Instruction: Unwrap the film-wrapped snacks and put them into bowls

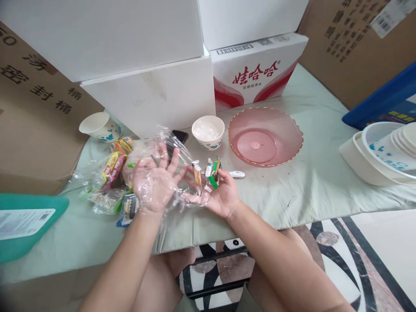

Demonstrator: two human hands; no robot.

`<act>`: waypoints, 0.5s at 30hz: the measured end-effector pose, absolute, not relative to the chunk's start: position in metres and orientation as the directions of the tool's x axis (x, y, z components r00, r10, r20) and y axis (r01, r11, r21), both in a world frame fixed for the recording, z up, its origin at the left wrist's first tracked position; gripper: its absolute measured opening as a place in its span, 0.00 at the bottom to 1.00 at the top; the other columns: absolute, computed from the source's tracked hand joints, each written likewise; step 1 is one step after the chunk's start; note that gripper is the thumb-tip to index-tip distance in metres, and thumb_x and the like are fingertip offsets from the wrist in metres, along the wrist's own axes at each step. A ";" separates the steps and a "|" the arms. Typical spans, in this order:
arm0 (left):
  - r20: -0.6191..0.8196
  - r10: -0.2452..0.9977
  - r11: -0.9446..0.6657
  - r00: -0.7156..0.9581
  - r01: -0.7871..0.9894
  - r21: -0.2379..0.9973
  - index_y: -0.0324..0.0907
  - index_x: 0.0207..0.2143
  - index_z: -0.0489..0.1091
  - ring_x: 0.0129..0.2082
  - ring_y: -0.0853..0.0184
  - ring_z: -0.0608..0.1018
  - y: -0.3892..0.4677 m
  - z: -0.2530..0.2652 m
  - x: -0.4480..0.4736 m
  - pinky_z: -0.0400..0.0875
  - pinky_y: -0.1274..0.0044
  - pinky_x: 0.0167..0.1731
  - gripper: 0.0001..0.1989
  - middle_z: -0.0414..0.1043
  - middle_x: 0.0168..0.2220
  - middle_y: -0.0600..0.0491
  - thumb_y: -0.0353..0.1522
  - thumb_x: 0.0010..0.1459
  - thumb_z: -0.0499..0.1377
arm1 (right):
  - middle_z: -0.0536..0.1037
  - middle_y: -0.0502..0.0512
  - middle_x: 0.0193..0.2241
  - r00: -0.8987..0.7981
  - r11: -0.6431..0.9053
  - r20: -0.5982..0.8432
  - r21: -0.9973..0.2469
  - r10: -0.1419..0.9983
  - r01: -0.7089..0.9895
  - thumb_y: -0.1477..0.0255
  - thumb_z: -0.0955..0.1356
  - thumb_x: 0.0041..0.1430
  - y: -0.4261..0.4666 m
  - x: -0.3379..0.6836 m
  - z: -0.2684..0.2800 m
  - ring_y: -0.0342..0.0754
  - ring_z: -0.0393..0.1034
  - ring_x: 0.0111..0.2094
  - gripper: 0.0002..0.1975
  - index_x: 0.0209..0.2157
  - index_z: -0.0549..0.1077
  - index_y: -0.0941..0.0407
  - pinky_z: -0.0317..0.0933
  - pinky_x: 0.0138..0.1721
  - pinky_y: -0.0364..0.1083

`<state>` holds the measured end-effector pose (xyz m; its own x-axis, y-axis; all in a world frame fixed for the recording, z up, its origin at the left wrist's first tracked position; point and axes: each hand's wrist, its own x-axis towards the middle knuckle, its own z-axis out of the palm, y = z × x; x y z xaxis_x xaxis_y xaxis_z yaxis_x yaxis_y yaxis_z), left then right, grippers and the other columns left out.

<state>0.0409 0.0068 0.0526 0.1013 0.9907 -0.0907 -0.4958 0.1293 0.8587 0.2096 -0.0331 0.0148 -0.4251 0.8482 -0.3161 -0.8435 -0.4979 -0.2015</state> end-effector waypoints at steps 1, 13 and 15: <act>-0.075 0.996 0.093 0.057 -0.475 0.875 0.50 0.32 0.70 0.63 0.54 0.72 0.009 0.054 0.039 0.77 0.59 0.47 0.18 0.73 0.58 0.56 0.53 0.60 0.54 | 0.81 0.54 0.49 -0.415 -0.486 -0.317 -0.189 0.853 -0.853 0.60 0.71 0.48 -0.033 0.211 0.016 0.60 0.72 0.55 0.14 0.37 0.75 0.50 0.71 0.46 0.62; 0.053 0.997 -0.071 -0.060 -0.359 0.931 0.57 0.38 0.74 0.66 0.57 0.68 0.016 0.066 0.019 0.77 0.61 0.50 0.20 0.71 0.61 0.61 0.56 0.61 0.51 | 0.81 0.54 0.49 -0.448 -0.513 -0.310 -0.171 0.839 -0.841 0.59 0.73 0.45 -0.032 0.206 0.007 0.61 0.74 0.51 0.14 0.33 0.75 0.51 0.71 0.46 0.63; 0.097 0.991 -0.121 -0.095 -0.303 0.945 0.58 0.40 0.74 0.66 0.58 0.68 0.017 0.068 0.014 0.76 0.61 0.50 0.20 0.74 0.58 0.61 0.56 0.62 0.51 | 0.80 0.55 0.50 -0.447 -0.513 -0.321 -0.160 0.835 -0.843 0.59 0.73 0.45 -0.032 0.206 0.007 0.60 0.74 0.51 0.14 0.32 0.75 0.51 0.71 0.47 0.63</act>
<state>0.0136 0.0174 0.0675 -0.0947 0.9908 0.0967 -0.3026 -0.1212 0.9454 0.2057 -0.0323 0.0072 -0.4472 0.8347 -0.3213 -0.8433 -0.5132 -0.1597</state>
